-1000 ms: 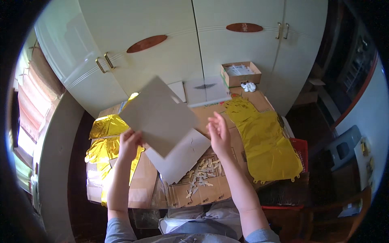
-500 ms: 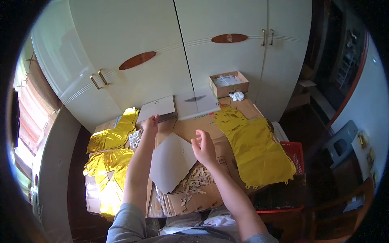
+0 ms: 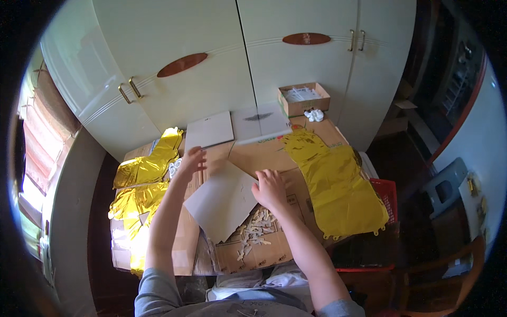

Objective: Assemble cardboard signage and small components on a table.

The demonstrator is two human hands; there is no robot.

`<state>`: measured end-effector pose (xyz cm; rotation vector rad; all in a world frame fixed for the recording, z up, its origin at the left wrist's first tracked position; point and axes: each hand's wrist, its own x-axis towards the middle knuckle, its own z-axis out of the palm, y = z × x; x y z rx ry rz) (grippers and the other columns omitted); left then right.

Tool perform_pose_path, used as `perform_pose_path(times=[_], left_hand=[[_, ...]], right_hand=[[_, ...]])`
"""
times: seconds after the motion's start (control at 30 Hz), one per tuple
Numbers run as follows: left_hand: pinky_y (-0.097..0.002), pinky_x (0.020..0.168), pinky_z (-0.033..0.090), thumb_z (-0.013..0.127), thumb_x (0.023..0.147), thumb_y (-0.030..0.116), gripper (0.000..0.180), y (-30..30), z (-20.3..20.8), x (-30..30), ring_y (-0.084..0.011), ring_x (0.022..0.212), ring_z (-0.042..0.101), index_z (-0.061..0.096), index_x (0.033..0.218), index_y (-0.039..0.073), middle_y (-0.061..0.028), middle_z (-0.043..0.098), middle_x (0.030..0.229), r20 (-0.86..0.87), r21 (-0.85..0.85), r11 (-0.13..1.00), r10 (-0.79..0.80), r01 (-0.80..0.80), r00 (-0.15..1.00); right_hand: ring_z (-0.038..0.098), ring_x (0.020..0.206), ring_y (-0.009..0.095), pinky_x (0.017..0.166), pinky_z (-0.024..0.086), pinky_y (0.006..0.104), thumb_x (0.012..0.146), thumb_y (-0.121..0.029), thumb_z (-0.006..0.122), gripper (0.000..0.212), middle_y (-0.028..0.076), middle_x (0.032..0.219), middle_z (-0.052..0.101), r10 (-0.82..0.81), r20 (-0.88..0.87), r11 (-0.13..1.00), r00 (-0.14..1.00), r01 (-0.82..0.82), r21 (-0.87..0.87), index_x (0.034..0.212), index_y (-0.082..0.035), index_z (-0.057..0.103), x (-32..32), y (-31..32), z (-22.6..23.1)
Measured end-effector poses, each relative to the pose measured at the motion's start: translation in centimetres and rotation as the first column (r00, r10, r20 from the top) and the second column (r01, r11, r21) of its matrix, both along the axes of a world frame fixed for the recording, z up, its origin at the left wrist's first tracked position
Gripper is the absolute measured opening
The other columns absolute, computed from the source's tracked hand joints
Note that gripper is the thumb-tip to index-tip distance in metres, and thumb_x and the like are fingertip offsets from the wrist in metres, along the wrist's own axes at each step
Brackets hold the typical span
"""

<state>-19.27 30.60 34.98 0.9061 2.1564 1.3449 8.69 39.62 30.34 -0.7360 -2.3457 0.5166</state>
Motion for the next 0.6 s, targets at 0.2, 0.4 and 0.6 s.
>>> perform_pose_path(times=[0.2, 0.4, 0.6], left_hand=[[-0.0371, 0.083, 0.042, 0.063, 0.069, 0.043, 0.050, -7.4, 4.0, 7.8, -0.0298, 0.096, 0.053, 0.058, 0.101, 0.003, -0.0167, 0.055, 0.102, -0.537, -0.684, 0.730, -0.506, 0.003, 0.675], [-0.0370, 0.084, 0.042, 0.066, 0.065, 0.040, 0.049, -8.9, 2.6, 8.4, -0.0300, 0.095, 0.053, 0.059, 0.097, 0.003, -0.0160, 0.055, 0.098, -0.573, -0.569, 0.823, -0.403, 0.007, 0.714], [-0.0377, 0.083, 0.042, 0.067, 0.064, 0.034, 0.046, -8.8, 2.4, 8.2, -0.0305, 0.095, 0.053, 0.058, 0.097, 0.003, -0.0152, 0.054, 0.098, -0.559, -0.555, 0.832, -0.379, 0.008, 0.737]], right_hand=[[0.045, 0.104, 0.025, 0.086, 0.034, 0.0428, 0.068, -0.038, 0.064, 0.049, 0.009, 0.106, 0.051, 0.073, 0.242, 0.993, 0.968, -0.047, -0.108, 0.106, -0.009, 0.053, 0.9, -0.7, 2.0], [0.046, 0.104, 0.027, 0.086, 0.034, 0.0424, 0.065, -0.039, 0.069, 0.055, 0.011, 0.106, 0.051, 0.143, 0.207, 0.968, 0.968, -0.093, -0.234, 0.104, -0.005, 0.050, 0.4, -0.4, 1.3], [0.048, 0.101, 0.028, 0.083, 0.036, 0.0423, 0.063, -0.036, 0.072, 0.057, 0.014, 0.102, 0.053, 0.105, 0.151, 0.990, 0.983, -0.088, -0.109, 0.104, -0.004, 0.049, 0.2, -1.1, 0.8]])
